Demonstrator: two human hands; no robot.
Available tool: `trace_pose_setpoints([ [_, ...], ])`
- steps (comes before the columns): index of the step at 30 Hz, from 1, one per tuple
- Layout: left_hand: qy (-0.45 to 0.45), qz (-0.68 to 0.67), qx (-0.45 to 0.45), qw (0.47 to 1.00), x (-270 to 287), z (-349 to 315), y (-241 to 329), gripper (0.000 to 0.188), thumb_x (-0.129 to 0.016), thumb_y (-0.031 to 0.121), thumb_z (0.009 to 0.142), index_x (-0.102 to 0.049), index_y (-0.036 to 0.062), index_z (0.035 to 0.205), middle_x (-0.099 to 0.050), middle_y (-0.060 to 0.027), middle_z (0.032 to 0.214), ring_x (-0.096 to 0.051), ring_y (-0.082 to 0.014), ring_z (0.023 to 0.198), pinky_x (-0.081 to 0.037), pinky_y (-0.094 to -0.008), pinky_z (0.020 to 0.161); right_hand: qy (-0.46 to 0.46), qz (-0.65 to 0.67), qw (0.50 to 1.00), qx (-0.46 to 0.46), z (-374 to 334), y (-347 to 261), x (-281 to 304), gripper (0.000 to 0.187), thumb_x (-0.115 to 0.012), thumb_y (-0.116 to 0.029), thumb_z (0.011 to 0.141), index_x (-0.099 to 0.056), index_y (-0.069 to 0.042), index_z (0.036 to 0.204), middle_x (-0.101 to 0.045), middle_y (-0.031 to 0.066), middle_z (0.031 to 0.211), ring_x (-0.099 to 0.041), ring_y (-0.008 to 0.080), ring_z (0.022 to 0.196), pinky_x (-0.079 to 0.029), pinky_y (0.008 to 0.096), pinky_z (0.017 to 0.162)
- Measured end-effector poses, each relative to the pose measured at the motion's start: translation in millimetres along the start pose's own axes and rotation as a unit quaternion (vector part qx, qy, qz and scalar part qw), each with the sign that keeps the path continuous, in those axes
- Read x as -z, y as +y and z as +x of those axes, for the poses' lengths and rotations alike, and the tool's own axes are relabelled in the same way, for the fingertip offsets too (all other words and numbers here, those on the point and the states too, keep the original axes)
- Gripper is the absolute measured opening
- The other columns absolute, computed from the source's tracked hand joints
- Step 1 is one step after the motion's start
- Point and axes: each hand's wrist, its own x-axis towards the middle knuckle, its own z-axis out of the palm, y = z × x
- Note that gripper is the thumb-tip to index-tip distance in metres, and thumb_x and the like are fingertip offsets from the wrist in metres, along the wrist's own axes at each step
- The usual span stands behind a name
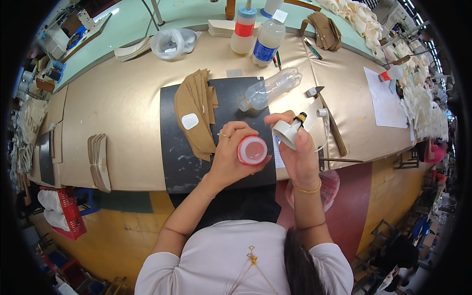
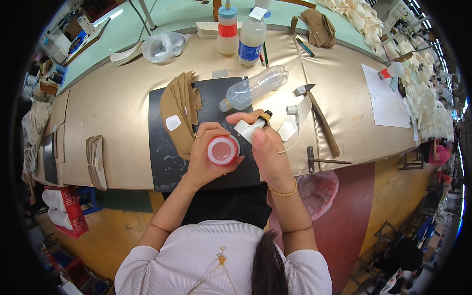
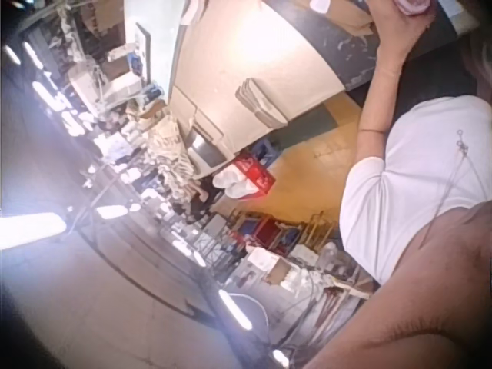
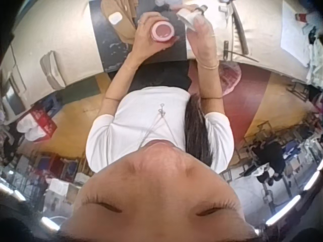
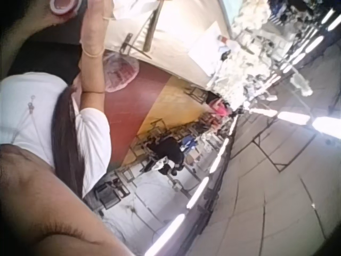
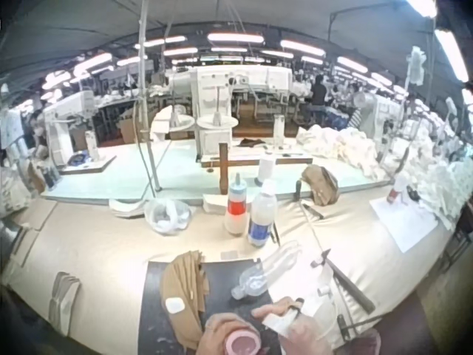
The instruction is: The person applies glue from a squeeze bottle onto small white patches on several brown cardboard pieces. They also refill the squeeze bottle from a larger bottle and cap it before continuing to apply glue to additional pieces.
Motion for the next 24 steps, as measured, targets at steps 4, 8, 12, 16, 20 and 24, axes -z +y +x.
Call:
trace_pose_setpoints([
  [4, -0.012, 0.000, 0.055, 0.998, -10, -6, -20, 0.058, -0.089, 0.018, 0.058, -0.056, 0.0065, 0.104, -0.056, -0.0100, 0.101, -0.053, -0.0313, 0.098, -0.043, -0.0397, 0.085, 0.059, 0.056, 0.996, -0.022, -1, 3, -2, 0.054, -0.046, -0.040, 0.100, -0.051, 0.006, 0.127, -0.054, 0.0119, 0.127, -0.052, 0.0154, 0.113, -0.038, 0.0304, 0.101],
  [8, -0.009, 0.006, 0.050, 0.999, -13, -16, -25, 0.067, -0.090, 0.015, 0.059, -0.051, 0.0064, 0.112, -0.053, -0.0098, 0.107, -0.054, -0.0258, 0.100, -0.045, -0.0345, 0.086, 0.095, 0.108, 0.989, -0.029, -2, 18, 7, 0.051, -0.048, -0.039, 0.100, -0.054, 0.005, 0.125, -0.057, 0.0167, 0.127, -0.058, 0.0181, 0.104, -0.043, 0.0331, 0.097],
  [12, 0.041, -0.059, 0.070, 0.995, -17, -26, -26, 0.072, -0.092, 0.015, 0.060, -0.047, 0.0061, 0.115, -0.049, -0.0107, 0.114, -0.053, -0.0222, 0.104, -0.045, -0.0332, 0.090, 0.125, 0.118, 0.984, -0.035, -4, 21, 12, 0.054, -0.049, -0.042, 0.099, -0.053, 0.004, 0.127, -0.060, 0.0147, 0.124, -0.060, 0.0187, 0.101, -0.045, 0.0348, 0.094],
  [16, 0.072, -0.031, 0.042, 0.996, -16, -31, -23, 0.069, -0.092, 0.015, 0.059, -0.050, 0.0060, 0.113, -0.048, -0.0112, 0.116, -0.052, -0.0243, 0.108, -0.043, -0.0369, 0.094, 0.100, 0.179, 0.977, -0.053, -9, 28, 21, 0.056, -0.046, -0.046, 0.100, -0.052, 0.000, 0.130, -0.062, 0.0102, 0.109, -0.059, 0.0192, 0.098, -0.046, 0.0377, 0.093],
  [20, 0.029, 0.066, 0.017, 0.997, 0, -26, -21, 0.070, -0.090, 0.016, 0.060, -0.050, 0.0054, 0.117, -0.046, -0.0126, 0.121, -0.050, -0.0264, 0.114, -0.041, -0.0376, 0.097, 0.114, 0.278, 0.950, -0.087, -10, 26, 18, 0.053, -0.043, -0.047, 0.101, -0.053, -0.003, 0.128, -0.062, 0.0092, 0.102, -0.058, 0.0197, 0.097, -0.048, 0.0401, 0.090],
  [24, 0.018, 0.092, 0.045, 0.995, 9, -22, -14, 0.071, -0.088, 0.017, 0.062, -0.051, 0.0049, 0.121, -0.046, -0.0141, 0.125, -0.046, -0.0277, 0.120, -0.040, -0.0368, 0.099, 0.122, 0.291, 0.946, -0.077, -12, 24, 15, 0.049, -0.044, -0.044, 0.101, -0.053, -0.004, 0.128, -0.063, 0.0079, 0.102, -0.059, 0.0190, 0.097, -0.049, 0.0383, 0.088],
])
